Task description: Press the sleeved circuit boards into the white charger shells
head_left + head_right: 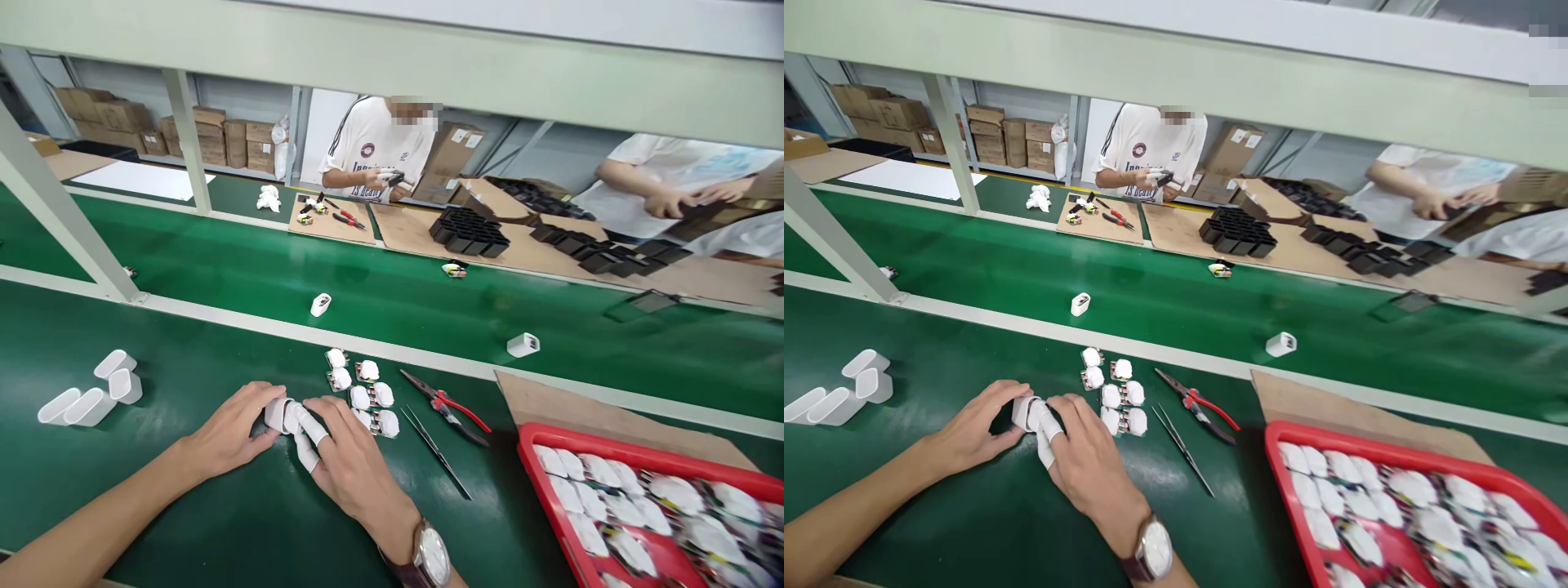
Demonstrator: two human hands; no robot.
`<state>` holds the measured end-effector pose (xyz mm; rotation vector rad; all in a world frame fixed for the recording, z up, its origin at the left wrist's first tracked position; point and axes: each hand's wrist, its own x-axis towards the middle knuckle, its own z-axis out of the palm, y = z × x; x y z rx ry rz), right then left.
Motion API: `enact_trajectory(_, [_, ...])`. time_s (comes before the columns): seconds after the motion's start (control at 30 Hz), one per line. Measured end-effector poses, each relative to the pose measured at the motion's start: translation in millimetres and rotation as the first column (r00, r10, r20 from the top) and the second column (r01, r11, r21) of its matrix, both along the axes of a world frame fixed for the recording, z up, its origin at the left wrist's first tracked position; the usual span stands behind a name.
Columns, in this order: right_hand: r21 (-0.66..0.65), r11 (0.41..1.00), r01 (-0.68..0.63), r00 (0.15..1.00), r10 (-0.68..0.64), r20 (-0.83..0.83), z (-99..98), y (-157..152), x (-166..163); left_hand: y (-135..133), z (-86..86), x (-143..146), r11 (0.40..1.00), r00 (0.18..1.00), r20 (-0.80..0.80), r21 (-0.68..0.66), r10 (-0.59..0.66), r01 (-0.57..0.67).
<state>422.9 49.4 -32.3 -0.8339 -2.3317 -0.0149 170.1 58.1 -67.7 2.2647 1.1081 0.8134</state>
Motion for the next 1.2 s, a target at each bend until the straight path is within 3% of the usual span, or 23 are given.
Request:
enact_trajectory(0.3, [-0.115,0.992,-0.059,0.997,0.053,-0.052,-3.5,2,3,-2,-2.4,2,0.998,0.999,0.047,-0.065,-0.023,0.026])
enact_trajectory(0.53, [-0.275,0.949,-0.156,0.984,0.126,-0.124,-10.0,0,-12,-6,-6.3,3,0.952,0.997,0.066,-0.301,-0.045,0.063])
enact_trajectory(0.6, [-0.279,0.949,-0.143,0.986,0.112,-0.125,-13.9,-1,-13,-7,-5.9,2,0.963,0.998,0.065,-0.268,-0.015,0.032])
enact_trajectory(0.67, [-0.297,0.947,-0.123,0.989,0.092,-0.115,-16.7,-2,-13,-7,-4.3,0,0.988,0.998,0.069,-0.154,0.002,0.009])
enact_trajectory(0.83, [-0.295,0.948,-0.117,0.992,0.100,-0.073,-19.5,0,-14,-1,2.8,-5,0.991,0.992,0.050,0.080,-0.115,0.111])
enact_trajectory(1.1, [-0.322,0.939,-0.124,0.989,0.091,-0.116,-17.8,0,-8,0,6.5,-3,0.977,0.980,0.056,0.109,-0.190,0.183])
enact_trajectory(1.2, [-0.392,0.904,-0.170,0.980,0.114,-0.163,-13.8,3,-4,0,7.5,1,0.980,0.976,0.111,0.089,-0.188,0.179])
